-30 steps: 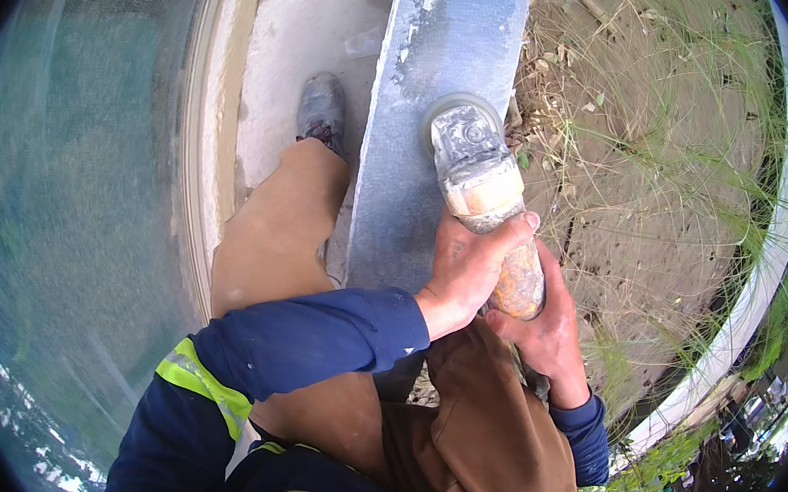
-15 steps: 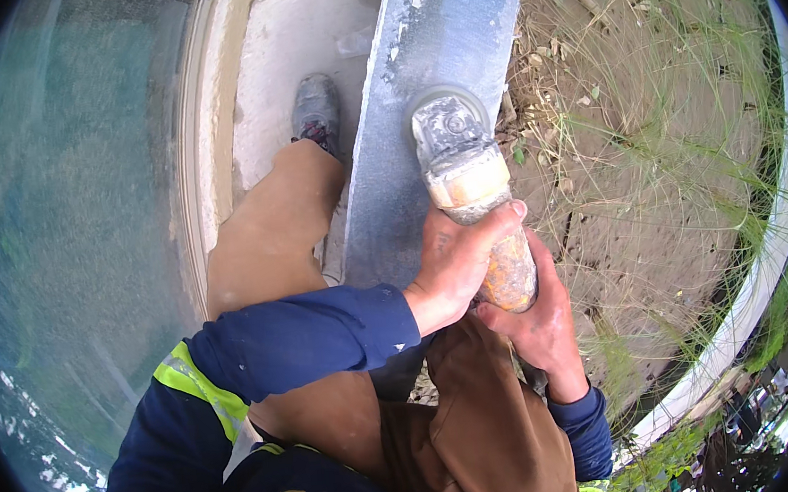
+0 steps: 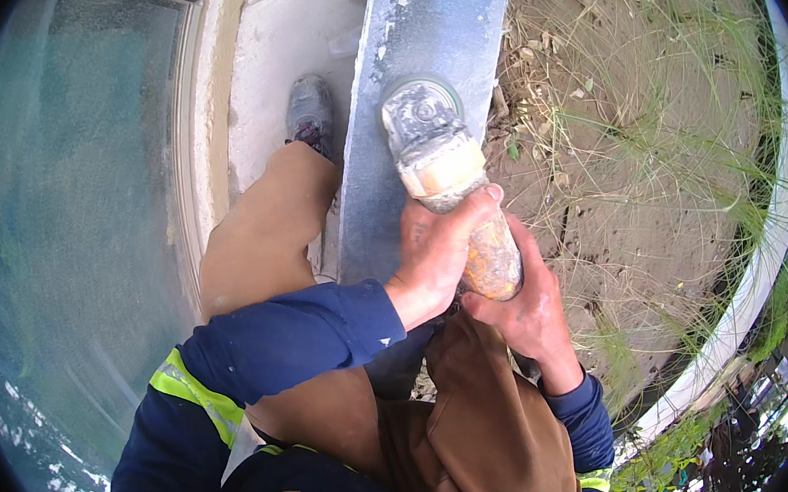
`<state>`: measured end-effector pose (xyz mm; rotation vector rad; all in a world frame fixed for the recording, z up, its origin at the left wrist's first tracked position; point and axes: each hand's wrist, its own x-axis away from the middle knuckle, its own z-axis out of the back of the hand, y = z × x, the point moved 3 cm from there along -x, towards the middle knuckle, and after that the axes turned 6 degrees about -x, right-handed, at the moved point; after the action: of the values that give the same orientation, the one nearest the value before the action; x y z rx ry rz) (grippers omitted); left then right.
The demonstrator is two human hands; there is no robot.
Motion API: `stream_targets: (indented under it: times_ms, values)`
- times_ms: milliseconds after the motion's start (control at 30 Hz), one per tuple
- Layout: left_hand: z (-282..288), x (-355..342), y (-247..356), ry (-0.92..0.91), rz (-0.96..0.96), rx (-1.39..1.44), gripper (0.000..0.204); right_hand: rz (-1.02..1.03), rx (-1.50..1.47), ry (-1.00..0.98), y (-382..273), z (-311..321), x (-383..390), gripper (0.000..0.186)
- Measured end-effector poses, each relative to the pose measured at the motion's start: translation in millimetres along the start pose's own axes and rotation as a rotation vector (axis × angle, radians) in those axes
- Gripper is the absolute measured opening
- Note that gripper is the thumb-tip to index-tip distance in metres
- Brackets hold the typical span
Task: The person uses an angle grinder to smooth a concrete ledge next to a glass wall. They hold the tool with both hands and move it along the surface, generating dust.
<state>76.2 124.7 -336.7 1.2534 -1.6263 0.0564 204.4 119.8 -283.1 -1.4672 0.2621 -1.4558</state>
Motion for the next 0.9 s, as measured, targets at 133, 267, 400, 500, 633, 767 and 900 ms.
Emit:
stream_targets:
  times_ms: [133, 267, 400, 500, 633, 767, 900]
  values:
    - [7.0, 1.1, 6.1, -0.002, 0.048, 0.009, 0.046, 0.027, 0.016, -0.044, -2.1, -1.1, -3.7, 0.093]
    - [-11.4, 1.2, -10.8, -0.053, 0.024, 0.008, 0.047, -0.026, -0.052, 0.044, 8.4, 10.6, 11.3, 0.093]
    - [-31.0, -0.8, -35.0, -0.141, 0.049, -0.078, 0.064, -0.101, -0.226, 0.15, 20.1, 20.6, 30.6, 0.095]
    - [-33.0, 0.0, -37.5, -0.096, 0.021, -0.103, 0.05, -0.111, -0.214, 0.152, 19.8, 20.7, 31.2, 0.096]
    - [-20.0, -1.8, -21.7, -0.089, 0.056, -0.05, 0.058, -0.058, -0.099, 0.11, 18.8, 15.0, 18.5, 0.095]
    - [3.4, -3.2, 7.2, 0.003, 0.013, 0.017, 0.044, -0.046, -0.042, -0.01, 1.9, -3.7, -5.6, 0.095]
    - [-0.2, -3.6, 8.4, -0.007, 0.007, 0.014, 0.041, -0.018, -0.007, -0.009, -3.9, 0.3, -6.3, 0.096]
